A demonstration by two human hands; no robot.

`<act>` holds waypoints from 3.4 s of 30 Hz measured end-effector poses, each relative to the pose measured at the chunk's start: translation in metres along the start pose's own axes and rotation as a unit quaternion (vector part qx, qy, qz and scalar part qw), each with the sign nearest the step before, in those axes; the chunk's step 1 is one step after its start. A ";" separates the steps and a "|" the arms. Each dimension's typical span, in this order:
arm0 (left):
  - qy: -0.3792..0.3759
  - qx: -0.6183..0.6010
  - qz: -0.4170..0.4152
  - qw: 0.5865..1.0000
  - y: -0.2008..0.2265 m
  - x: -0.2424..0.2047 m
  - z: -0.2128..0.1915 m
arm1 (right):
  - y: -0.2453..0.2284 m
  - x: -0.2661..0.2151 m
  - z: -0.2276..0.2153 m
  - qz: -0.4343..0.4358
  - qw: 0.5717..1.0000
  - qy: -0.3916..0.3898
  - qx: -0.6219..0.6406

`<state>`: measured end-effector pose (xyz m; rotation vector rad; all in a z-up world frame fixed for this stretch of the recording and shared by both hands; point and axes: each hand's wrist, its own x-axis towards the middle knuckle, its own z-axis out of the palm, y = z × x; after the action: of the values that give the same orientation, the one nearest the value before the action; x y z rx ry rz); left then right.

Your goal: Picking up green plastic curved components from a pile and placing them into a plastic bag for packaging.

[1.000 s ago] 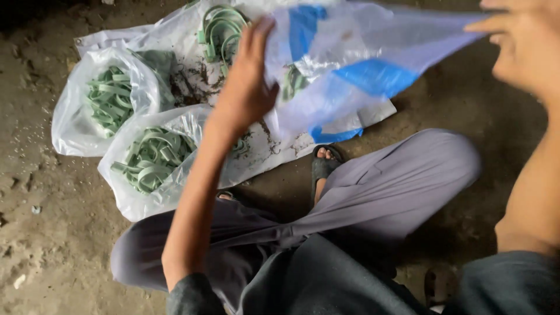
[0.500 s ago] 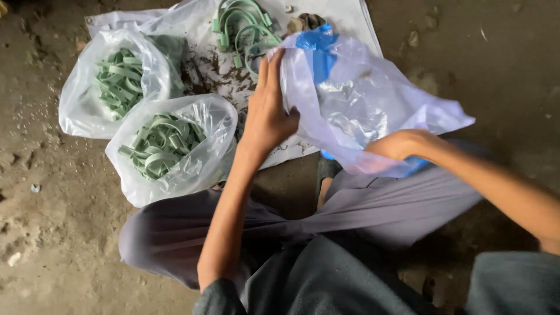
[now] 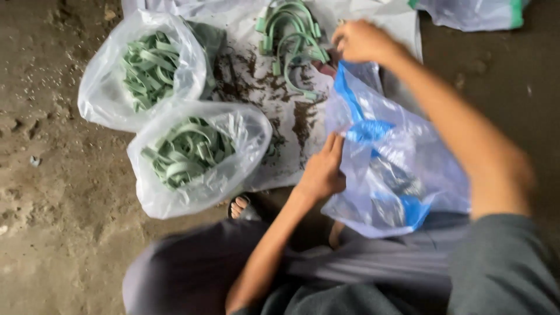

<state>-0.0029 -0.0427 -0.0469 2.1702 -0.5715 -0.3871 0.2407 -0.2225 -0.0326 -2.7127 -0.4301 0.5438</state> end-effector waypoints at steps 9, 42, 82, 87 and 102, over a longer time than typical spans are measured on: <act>-0.062 -0.103 -0.107 0.987 -0.047 -0.004 0.012 | 0.111 0.111 0.277 0.000 0.999 -0.024 -0.031; 0.020 -0.189 0.015 0.982 -0.016 0.024 -0.011 | -0.180 -0.302 -0.010 -0.216 0.852 0.335 0.340; 0.118 -0.204 0.107 0.966 0.010 -0.013 -0.061 | -0.108 -0.275 -0.007 0.136 0.922 -0.354 0.077; 0.088 -0.181 0.050 0.978 -0.007 -0.001 -0.029 | -0.107 -0.248 -0.067 0.019 0.931 -0.245 0.268; 0.003 -0.194 -0.087 0.977 -0.083 0.014 0.061 | 0.013 0.179 0.257 0.204 0.974 0.024 0.099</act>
<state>0.0034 -0.0447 -0.1507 1.8461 -0.2734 -0.5377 0.2937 -0.1017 -0.3173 -2.6153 0.1943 0.5889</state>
